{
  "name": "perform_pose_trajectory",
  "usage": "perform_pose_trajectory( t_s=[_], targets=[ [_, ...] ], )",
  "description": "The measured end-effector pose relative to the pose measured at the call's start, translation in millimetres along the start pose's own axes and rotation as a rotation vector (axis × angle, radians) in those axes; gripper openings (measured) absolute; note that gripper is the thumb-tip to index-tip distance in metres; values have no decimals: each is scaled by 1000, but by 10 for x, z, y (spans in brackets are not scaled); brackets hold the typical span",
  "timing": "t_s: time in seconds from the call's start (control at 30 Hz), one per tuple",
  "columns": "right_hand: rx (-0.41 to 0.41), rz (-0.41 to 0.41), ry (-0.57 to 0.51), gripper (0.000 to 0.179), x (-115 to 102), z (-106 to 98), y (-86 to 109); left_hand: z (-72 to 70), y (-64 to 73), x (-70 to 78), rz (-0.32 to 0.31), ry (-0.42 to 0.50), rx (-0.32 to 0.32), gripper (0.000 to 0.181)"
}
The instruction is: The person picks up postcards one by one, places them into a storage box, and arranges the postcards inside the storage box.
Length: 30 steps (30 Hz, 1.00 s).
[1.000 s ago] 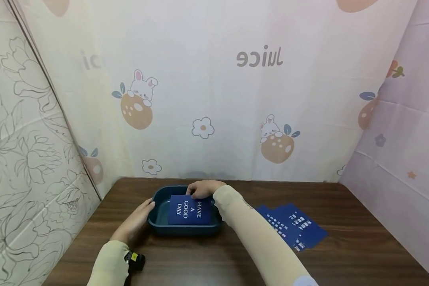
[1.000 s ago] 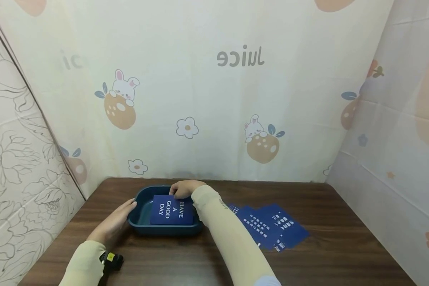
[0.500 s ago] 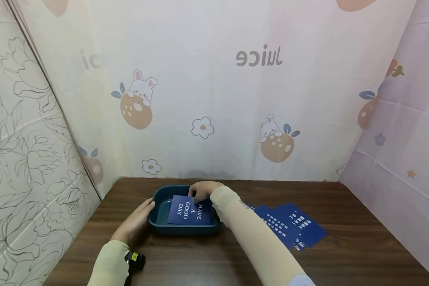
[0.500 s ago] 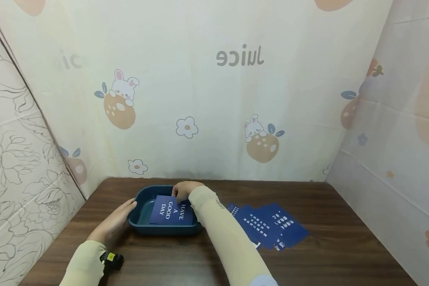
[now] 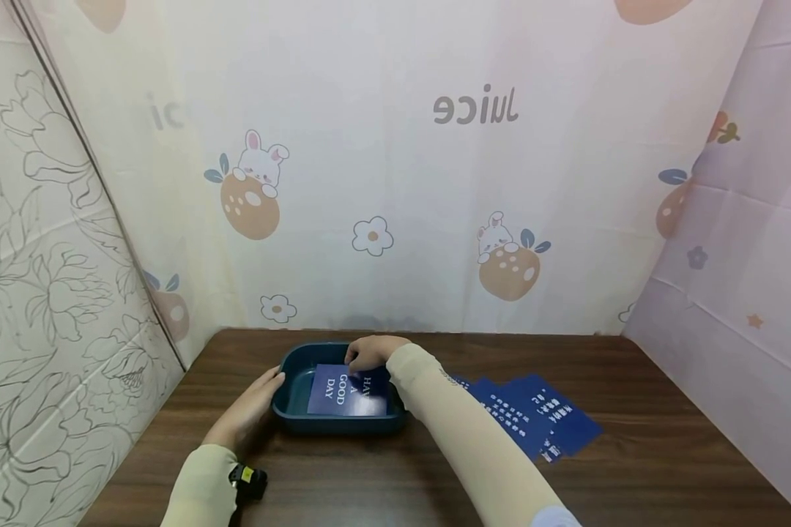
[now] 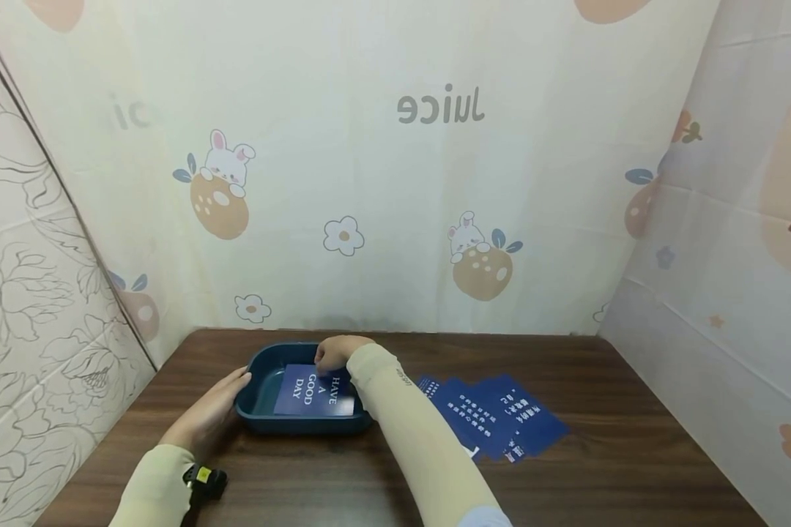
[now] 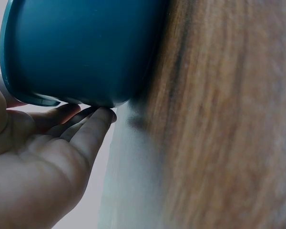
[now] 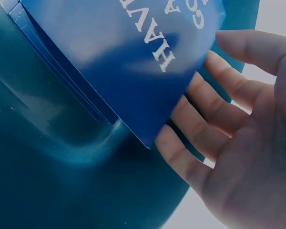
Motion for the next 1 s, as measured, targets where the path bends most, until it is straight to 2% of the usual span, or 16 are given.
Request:
perform_pose_trajectory(
  t_s=[0.27,0.53,0.7,1.0],
  targets=[
    [-21,-36,43,42,-40,41,24,-6,11,-12,-11,-8,2,70],
    [-59,3,33,45,-67,40,71,-12,3,-14,2,-17,3,68],
    [-66,-36,70,47,-61,-7,120,-15,4,-9,0,-15,2,70],
    [-2,-112,74,48,-4,-244,412,-8,6,-3,0,9,-3,69]
  ],
)
Point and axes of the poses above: each hand's wrist, its own y-axis away from the middle knuckle, its own z-axis out of the palm, x = y × z, the point moved 4 cm from there along -y, towards the middle knuckle, and after that the axes turned 11 degrees about x, right-handed, at the moved point
